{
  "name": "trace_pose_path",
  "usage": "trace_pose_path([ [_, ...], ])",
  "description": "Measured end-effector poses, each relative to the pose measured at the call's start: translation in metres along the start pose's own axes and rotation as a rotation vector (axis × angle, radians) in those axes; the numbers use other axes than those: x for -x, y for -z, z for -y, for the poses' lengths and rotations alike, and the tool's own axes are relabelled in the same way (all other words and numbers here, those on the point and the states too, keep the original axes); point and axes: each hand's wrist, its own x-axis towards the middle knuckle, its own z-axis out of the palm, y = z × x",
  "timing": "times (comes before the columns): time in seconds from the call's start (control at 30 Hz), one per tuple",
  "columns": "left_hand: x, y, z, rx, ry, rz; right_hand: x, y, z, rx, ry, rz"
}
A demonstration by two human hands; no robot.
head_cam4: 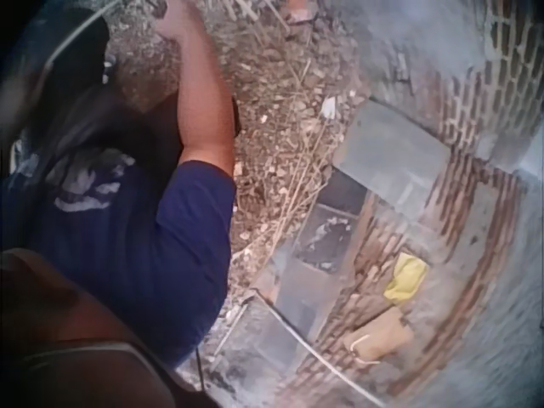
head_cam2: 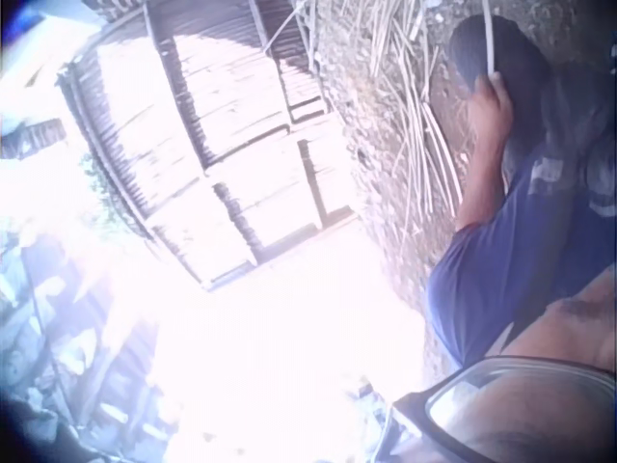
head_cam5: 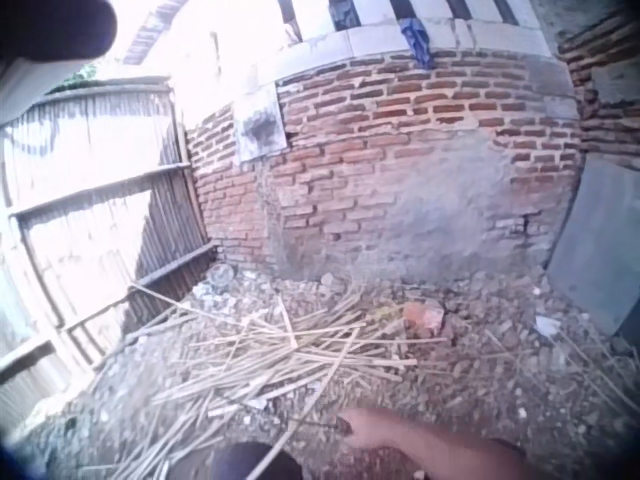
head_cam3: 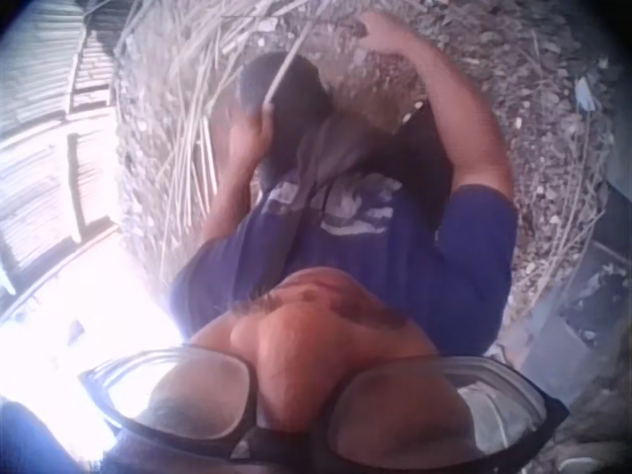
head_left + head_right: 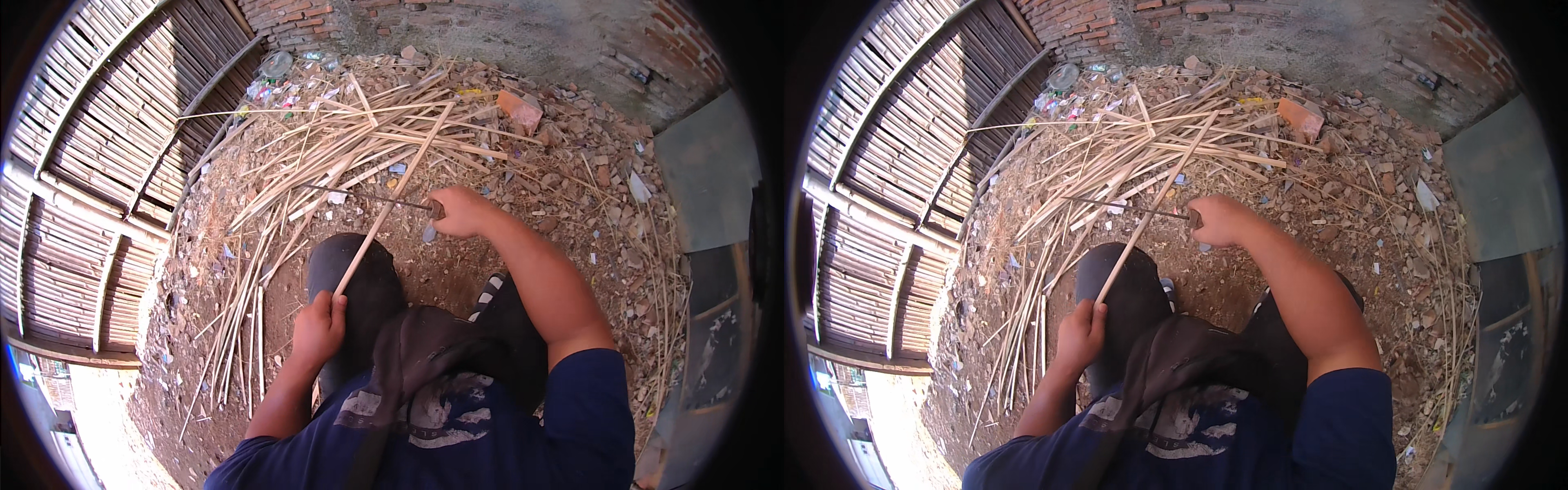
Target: The person shaves a strip of bamboo using a machete. They hold the bamboo in one hand and scrape the blade along its surface while sitting outdoors.
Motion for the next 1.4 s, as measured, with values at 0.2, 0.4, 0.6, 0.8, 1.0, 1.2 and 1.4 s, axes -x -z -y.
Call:
trace_pose_path([
  [0.2, -0.011, 0.015, 0.007, 0.003, 0.030, 0.108, -0.002, -0.016, 0.032, 0.268, 0.007, 0.046],
  [0.4, -0.015, 0.003, 0.020, 0.197, 0.054, 0.072, -0.012, -0.008, -0.001, 0.180, -0.059, 0.005],
  [0.6, -0.011, 0.007, 0.022, 0.137, 0.026, 0.076, -0.004, -0.026, 0.044, 0.366, 0.043, -0.013],
  [0.8, -0.008, 0.001, 0.015, 0.097, 0.015, 0.006, -0.011, -0.011, 0.001, 0.228, -0.074, -0.104],
  [1.0, 0.000, 0.002, 0.012, 0.112, 0.074, 0.004, -0.004, -0.030, 0.037, 0.390, 0.133, -0.173],
  [1.2, -0.004, 0.003, 0.005, 0.093, 0.076, 0.006, -0.006, -0.006, -0.002, 0.257, -0.045, -0.154],
  [1.4, -0.003, 0.006, 0.004, 0.070, 0.120, 0.044, -0.003, -0.025, 0.036, 0.396, 0.122, -0.115],
])
